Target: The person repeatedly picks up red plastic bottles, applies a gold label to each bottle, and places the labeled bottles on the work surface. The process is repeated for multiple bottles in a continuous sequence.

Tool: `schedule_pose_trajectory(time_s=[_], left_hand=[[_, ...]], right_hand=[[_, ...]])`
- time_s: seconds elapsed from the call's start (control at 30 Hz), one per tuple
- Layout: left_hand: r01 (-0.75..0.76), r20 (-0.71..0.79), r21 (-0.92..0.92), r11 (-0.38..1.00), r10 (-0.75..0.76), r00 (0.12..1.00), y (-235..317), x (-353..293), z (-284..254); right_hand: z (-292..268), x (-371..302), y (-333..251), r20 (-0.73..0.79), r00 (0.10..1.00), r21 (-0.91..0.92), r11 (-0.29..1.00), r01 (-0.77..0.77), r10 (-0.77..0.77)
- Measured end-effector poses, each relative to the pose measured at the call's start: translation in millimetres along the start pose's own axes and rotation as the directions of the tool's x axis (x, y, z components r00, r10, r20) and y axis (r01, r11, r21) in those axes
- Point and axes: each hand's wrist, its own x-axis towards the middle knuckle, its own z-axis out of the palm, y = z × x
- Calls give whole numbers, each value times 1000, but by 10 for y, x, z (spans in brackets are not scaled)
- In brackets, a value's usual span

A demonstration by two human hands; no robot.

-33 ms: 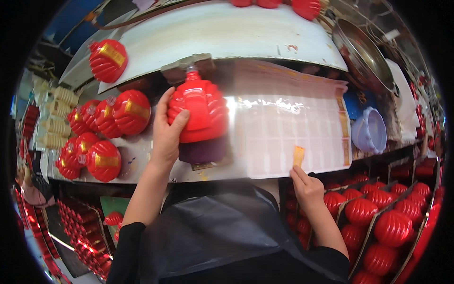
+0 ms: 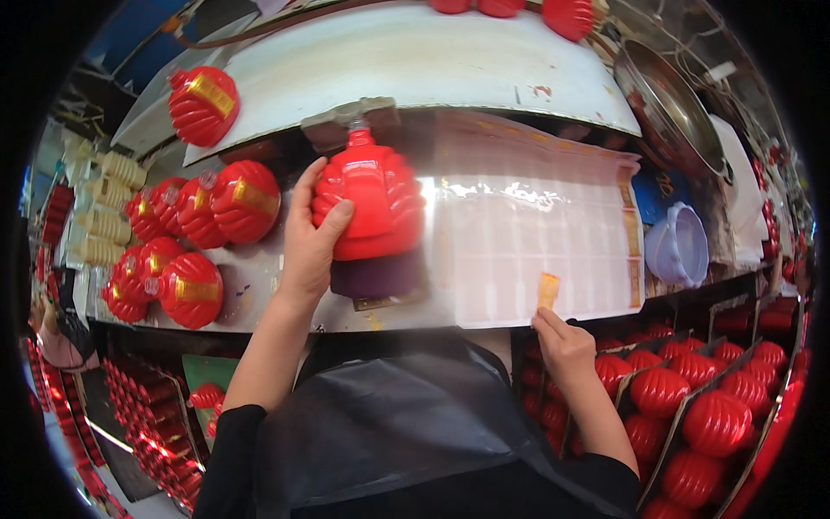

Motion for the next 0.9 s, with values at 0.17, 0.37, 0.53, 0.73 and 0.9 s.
schedule_pose_trajectory(time_s=[0.17,0.37,0.53,0.73,0.9], left_hand=[[67,2,30,997,-67,998,6,30,-6],[12,-3,166,986,-12,1000,130,72,-20],[120,64,17,993,-121,991,331,232,-30],[-18,50,369,929,0,999,303,518,41],[-54,61,389,920,33,998,219,502,21]], right_hand=[[-194,664,11,519,768,569,518,-639,376],[-670,2122,-438,391,902,790,436,-430,180],[-683,2728,-1039,-203,883,363,805,469,-423],[-395,2465,-1296,-18,791,-133,786,604,-611],[-470,2171,-1381,-89,746,-137,750,647,-660]])
